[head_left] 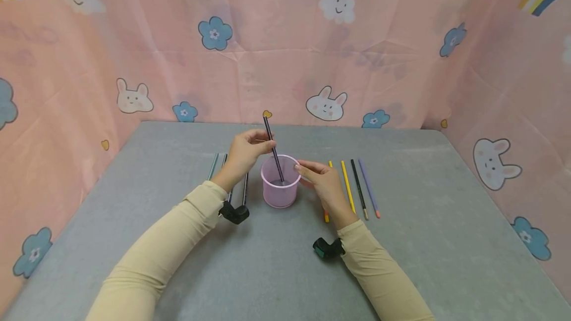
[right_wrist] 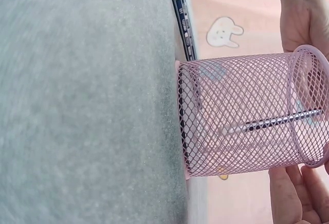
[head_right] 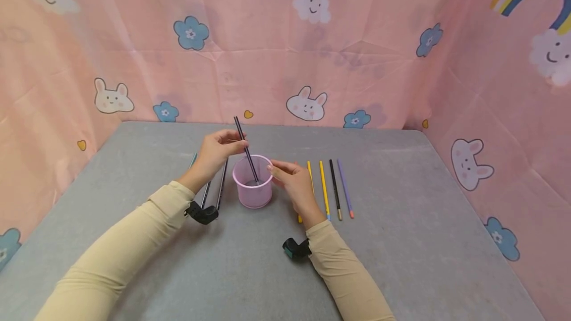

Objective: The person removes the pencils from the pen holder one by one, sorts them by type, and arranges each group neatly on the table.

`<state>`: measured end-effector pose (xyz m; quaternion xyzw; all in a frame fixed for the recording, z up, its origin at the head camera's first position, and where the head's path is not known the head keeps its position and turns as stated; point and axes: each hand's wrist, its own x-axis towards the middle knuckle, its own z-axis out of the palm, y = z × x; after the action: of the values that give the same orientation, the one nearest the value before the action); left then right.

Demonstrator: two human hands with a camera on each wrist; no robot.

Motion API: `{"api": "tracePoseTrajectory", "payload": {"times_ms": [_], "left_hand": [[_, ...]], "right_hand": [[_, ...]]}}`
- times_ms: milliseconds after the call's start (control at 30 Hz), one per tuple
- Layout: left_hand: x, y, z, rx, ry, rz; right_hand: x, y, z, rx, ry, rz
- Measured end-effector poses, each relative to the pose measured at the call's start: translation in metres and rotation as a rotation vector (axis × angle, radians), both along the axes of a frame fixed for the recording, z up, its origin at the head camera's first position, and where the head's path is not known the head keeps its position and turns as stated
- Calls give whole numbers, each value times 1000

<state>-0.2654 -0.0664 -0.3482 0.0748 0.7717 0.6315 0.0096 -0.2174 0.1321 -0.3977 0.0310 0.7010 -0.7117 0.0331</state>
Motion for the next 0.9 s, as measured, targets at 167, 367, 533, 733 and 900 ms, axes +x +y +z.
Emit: {"api": "tracePoseTrajectory", "payload": {"times_ms": [167,367,533,733,900], "left_hand": [[4,-2,8,44,23,-15],[10,-5,19,26,48,-26],[13,-10,29,-4,53,-27],[17,-13,41,8,84,-28],[20,-15,47,45,115,-31]], "right_hand": [[0,-1,-1,0,-5,5],[0,0,-1,3,-10,7],[1,1,-1,8,-8,8],[1,1,0,13,-9,0],[1,0,0,9,-9,-2]]}}
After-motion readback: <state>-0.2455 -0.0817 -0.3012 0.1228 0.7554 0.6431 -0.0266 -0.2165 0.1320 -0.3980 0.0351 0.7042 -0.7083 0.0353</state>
